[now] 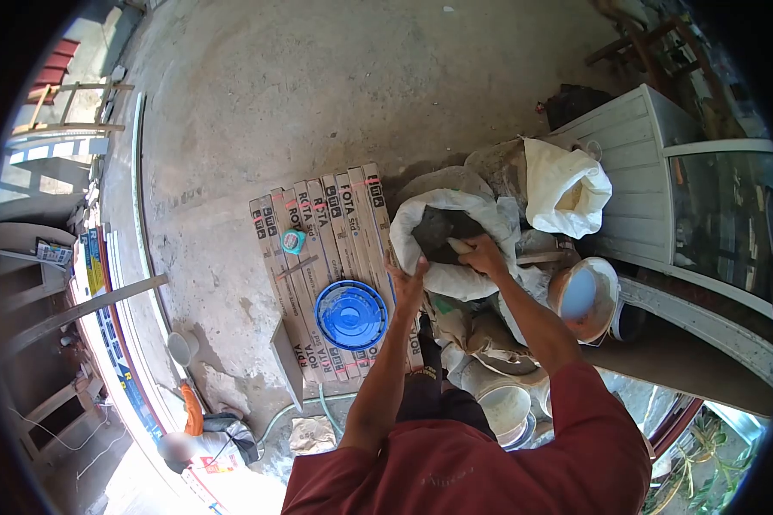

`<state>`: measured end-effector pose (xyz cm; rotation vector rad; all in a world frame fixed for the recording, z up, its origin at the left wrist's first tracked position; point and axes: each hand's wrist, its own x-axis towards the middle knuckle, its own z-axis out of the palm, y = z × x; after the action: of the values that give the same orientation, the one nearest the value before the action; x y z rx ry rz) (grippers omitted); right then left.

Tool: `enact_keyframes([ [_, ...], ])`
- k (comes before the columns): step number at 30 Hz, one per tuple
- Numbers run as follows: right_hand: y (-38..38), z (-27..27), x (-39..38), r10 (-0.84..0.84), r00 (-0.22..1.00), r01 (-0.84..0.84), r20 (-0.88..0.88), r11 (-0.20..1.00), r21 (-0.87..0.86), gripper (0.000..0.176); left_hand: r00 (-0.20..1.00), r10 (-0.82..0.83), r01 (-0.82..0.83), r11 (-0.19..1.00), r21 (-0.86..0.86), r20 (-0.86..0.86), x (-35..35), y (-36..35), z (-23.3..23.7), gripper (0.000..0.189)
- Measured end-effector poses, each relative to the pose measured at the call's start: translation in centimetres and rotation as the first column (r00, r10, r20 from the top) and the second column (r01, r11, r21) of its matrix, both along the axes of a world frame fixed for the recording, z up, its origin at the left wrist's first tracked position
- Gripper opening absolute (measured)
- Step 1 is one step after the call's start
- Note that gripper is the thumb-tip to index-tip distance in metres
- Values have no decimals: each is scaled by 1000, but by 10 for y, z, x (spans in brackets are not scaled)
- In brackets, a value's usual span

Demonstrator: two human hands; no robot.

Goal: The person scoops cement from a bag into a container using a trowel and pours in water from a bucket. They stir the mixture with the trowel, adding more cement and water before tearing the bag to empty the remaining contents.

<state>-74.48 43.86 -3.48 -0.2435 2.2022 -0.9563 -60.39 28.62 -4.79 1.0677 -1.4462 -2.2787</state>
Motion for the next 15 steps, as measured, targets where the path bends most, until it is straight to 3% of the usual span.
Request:
enact_keyframes([
  [2,7,0,3,-5,1000,6,27,1000,-30,49,1000,-8,9,999,51,-22,2,-3,7,90],
  [4,6,11,1,-52,986,59,156,998,-39,48,983,-136,141,989,36,-124,1,-11,6,87],
  [6,7,25,0,-72,977,87,200,994,-66,49,988,-150,154,984,93,-47,4,-13,12,86],
  [8,13,34,1,-91,965,115,245,990,-84,49,999,-42,40,985,167,5,5,-13,29,84],
  [9,17,35,-2,-70,970,95,232,991,-95,50,993,-41,21,984,177,109,7,-15,43,87],
  [15,49,46,2,-44,980,75,196,985,-153,48,997,-34,32,999,36,66,82,-20,65,82],
])
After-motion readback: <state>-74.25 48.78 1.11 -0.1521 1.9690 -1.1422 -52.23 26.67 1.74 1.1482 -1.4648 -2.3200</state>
